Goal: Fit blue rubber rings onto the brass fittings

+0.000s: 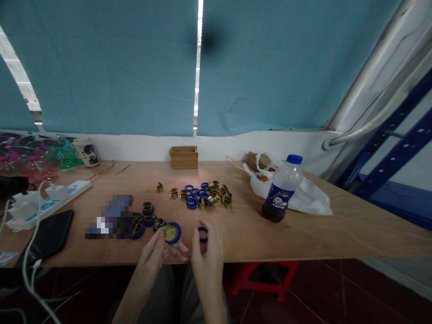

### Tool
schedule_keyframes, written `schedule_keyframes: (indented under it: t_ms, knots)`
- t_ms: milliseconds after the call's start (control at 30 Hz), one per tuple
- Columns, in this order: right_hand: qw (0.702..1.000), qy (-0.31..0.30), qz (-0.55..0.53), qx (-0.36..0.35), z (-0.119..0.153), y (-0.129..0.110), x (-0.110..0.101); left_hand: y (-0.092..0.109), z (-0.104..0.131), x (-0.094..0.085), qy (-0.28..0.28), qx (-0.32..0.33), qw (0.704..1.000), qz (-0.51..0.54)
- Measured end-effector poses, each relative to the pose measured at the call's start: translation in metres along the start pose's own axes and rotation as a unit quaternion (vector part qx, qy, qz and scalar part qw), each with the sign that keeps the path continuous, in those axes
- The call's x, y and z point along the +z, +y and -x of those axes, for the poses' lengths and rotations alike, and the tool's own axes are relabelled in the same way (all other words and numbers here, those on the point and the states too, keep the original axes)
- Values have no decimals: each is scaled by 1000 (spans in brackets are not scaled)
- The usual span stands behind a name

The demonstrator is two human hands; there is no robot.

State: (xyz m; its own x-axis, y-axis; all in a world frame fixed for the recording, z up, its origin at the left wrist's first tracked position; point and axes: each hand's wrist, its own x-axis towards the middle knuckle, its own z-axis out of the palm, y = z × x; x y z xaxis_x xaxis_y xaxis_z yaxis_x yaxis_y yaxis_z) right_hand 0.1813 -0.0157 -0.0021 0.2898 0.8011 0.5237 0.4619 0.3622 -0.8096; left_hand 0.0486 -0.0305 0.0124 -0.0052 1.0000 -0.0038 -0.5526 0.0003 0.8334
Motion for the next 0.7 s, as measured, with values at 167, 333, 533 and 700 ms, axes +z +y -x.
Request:
schedule_keyframes:
  t_ms: [167,333,533,700]
  knots:
    - [971,-140,-172,88,6,-31,-4,1,3,-6,54,-10,998,-8]
    - [969,-171,-154,86,10,-31,-3,9,8,-7,46,-19,999,-14]
    - [978,-173,-112,26,8,-34,-15,14,10,-8,-66,-37,988,-134]
    - [983,-157,-85,-32,3,-40,-25,25,10,-14,-98,21,967,-236]
